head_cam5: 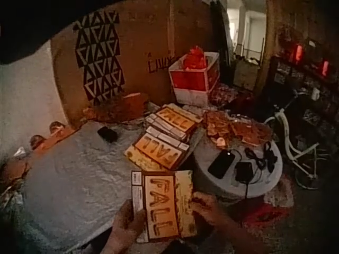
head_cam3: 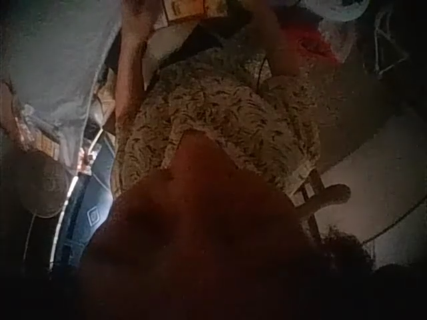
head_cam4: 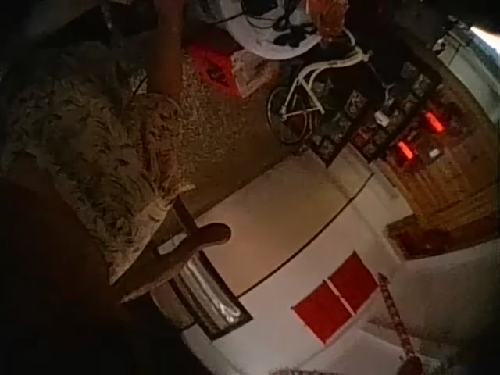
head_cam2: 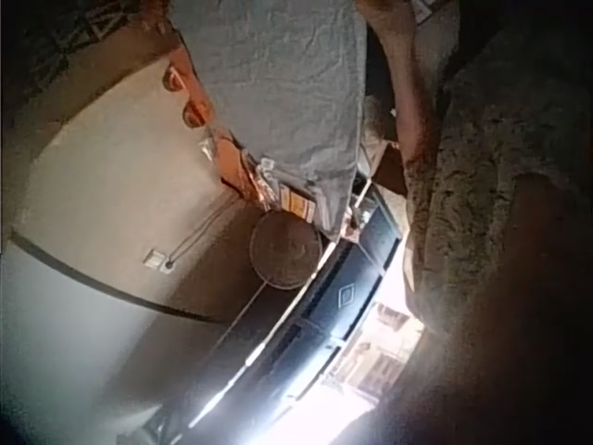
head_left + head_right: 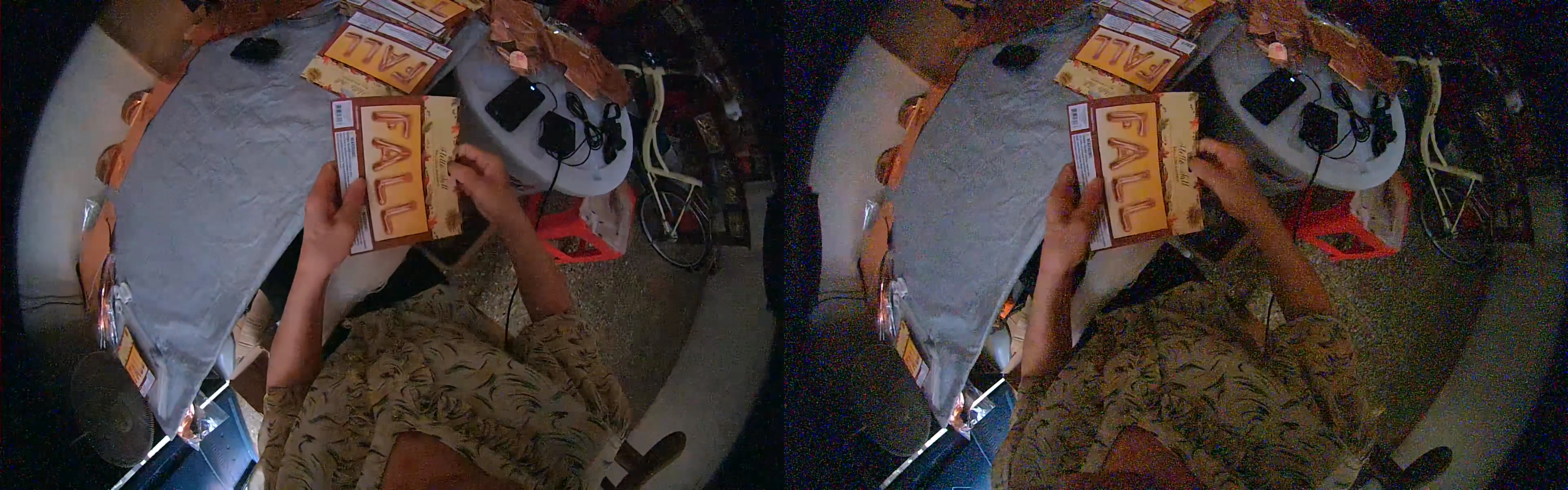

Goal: Packing decorative copper-colored foil leaves and printed card inserts into plastic protective sleeves.

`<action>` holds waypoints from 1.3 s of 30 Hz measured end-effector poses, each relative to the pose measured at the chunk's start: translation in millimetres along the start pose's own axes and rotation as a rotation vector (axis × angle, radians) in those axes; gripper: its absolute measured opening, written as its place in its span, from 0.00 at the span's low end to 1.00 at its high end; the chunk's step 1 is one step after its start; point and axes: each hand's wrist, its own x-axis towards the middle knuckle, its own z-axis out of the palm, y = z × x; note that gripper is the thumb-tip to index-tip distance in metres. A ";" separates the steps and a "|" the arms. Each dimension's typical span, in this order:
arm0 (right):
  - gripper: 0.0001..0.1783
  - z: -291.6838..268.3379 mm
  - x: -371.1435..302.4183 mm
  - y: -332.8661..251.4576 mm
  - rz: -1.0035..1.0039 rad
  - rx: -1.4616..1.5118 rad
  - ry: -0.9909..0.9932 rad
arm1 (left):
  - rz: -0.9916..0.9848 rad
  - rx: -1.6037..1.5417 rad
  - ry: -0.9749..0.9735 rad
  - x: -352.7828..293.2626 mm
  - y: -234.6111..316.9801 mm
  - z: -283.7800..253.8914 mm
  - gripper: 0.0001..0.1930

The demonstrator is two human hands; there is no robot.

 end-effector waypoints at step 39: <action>0.12 -115.3 210.8 -103.0 -0.600 -1.007 0.497 | -0.272 1.535 0.479 -4.6 60.8 -172.4 0.18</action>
